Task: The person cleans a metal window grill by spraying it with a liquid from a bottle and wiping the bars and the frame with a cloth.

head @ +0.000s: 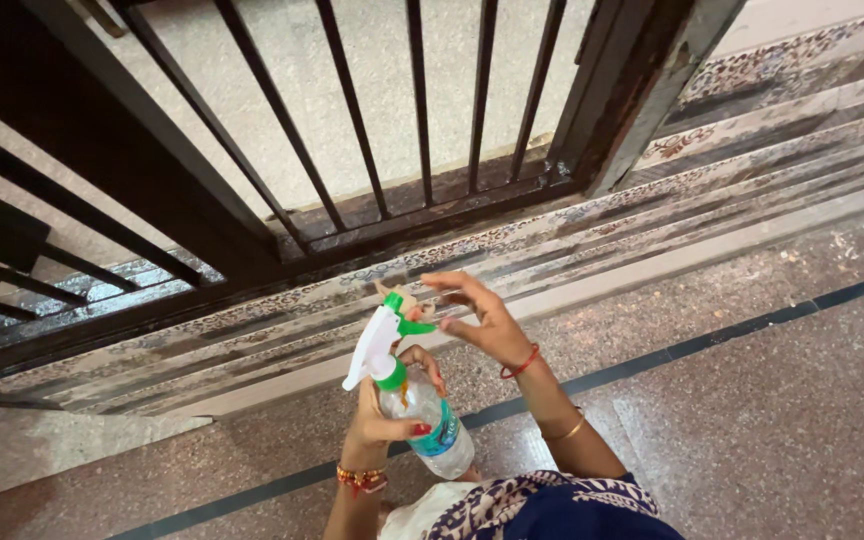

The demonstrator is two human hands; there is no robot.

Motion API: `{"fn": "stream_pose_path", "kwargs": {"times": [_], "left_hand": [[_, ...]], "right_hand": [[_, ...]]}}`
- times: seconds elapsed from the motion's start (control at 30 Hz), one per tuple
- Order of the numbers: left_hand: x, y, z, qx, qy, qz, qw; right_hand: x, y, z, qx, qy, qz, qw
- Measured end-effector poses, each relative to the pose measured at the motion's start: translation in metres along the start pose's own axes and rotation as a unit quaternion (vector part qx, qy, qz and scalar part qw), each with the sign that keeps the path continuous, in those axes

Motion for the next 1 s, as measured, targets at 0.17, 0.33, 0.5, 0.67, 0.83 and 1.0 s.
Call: {"fn": "stream_pose_path", "kwargs": {"times": [0.17, 0.33, 0.5, 0.67, 0.83, 1.0], "left_hand": [[0.006, 0.001, -0.002, 0.004, 0.025, 0.013, 1.000], [0.005, 0.001, 0.001, 0.011, 0.062, 0.008, 0.998], [0.006, 0.002, 0.002, 0.008, 0.081, 0.029, 0.996], [0.011, 0.004, 0.001, 0.014, 0.053, 0.038, 0.998], [0.011, 0.001, 0.008, -0.002, 0.031, 0.025, 0.999], [-0.001, -0.005, 0.009, -0.014, 0.061, 0.017, 0.998]], "right_hand": [[-0.019, 0.037, 0.005, 0.039, 0.089, 0.048, 0.994], [-0.032, 0.037, 0.012, 0.093, 0.093, 0.000, 0.991], [-0.019, 0.011, 0.009, 0.081, 0.039, 0.257, 0.962], [-0.004, 0.014, 0.010, 0.086, -0.142, 0.022, 0.986], [-0.003, 0.058, 0.016, 0.176, -0.129, -0.146, 0.965], [-0.011, 0.043, 0.017, -0.080, -0.105, -0.001, 0.991]]}}
Point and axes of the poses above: each hand's wrist, its own z-axis away from the middle knuckle, its own x-axis out of the palm, y = z × x, the point moved 6 cm from there along -z, towards the middle knuckle, and after that the axes turned 12 degrees about x, right-handed, at the moved point
